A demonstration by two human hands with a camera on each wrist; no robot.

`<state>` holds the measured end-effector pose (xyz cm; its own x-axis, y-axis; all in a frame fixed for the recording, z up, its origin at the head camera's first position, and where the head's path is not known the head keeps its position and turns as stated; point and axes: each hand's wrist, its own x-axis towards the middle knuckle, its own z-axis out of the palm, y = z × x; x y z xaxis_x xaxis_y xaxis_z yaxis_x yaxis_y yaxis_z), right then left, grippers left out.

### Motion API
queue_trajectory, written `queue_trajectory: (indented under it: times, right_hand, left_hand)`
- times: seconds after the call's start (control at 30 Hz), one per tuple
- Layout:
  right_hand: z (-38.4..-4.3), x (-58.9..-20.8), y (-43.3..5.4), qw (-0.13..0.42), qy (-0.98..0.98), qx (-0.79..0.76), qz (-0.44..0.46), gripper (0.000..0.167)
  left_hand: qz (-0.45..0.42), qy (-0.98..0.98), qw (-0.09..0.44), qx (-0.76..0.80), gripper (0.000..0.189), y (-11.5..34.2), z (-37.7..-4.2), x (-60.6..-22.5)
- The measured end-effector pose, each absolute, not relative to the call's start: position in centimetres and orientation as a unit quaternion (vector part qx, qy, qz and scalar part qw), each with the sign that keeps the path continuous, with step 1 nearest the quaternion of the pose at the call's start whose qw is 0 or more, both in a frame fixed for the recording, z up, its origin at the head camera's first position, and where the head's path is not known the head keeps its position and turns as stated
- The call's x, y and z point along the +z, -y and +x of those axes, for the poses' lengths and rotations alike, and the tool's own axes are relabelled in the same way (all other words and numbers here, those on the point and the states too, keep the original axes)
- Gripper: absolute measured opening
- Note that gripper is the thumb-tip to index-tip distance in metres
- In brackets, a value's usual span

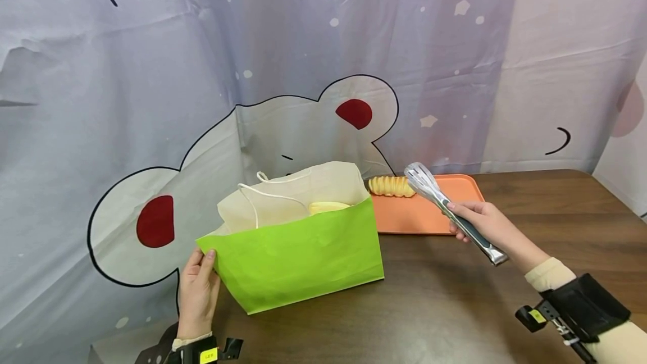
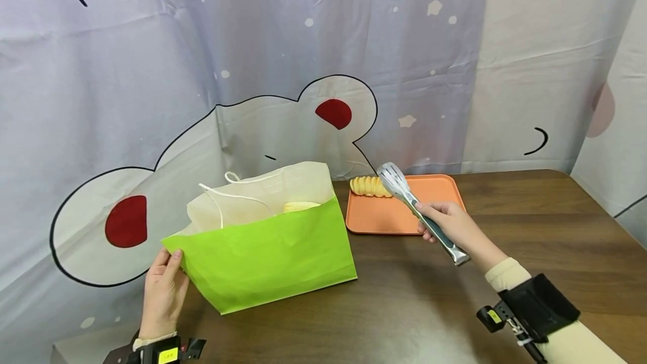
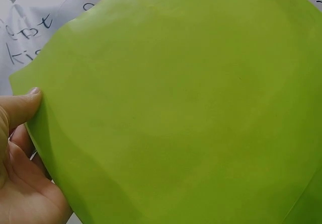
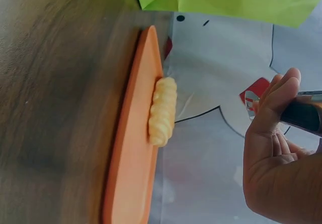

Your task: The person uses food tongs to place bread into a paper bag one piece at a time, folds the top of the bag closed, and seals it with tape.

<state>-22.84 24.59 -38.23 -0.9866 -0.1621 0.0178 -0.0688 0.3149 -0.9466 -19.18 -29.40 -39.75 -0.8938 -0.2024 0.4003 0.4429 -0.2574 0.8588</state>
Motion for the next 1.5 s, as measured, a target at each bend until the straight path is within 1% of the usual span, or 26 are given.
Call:
queue_trajectory:
  times: [0.1, 0.43, 0.7, 1.07, 1.5]
  right_hand:
    - [-23.0, -38.5, -25.0, 0.047, -0.813, -0.577, -0.063, 0.042]
    - [-23.6, -40.0, -26.0, 0.067, -0.822, -0.565, -0.033, 0.05]
    - [-24.1, -41.4, -26.8, 0.084, -0.825, -0.559, -0.014, 0.057]
    - [-24.6, -43.2, -27.8, 0.107, -0.834, -0.542, 0.0, 0.055]
    - [-25.1, -44.2, -28.5, 0.171, -0.82, -0.546, 0.004, 0.058]
  left_hand:
    - [-0.111, 0.574, 0.204, -0.786, 0.026, 29.4, -19.2, -39.8]
    - [-0.072, 0.587, 0.205, -0.78, 0.023, 29.3, -19.3, -39.6]
    - [-0.072, 0.594, 0.201, -0.775, 0.023, 29.3, -19.4, -39.6]
    - [-0.073, 0.593, 0.201, -0.776, 0.023, 29.2, -19.3, -39.6]
    - [-0.094, 0.578, 0.199, -0.786, 0.023, 29.2, -19.1, -39.6]
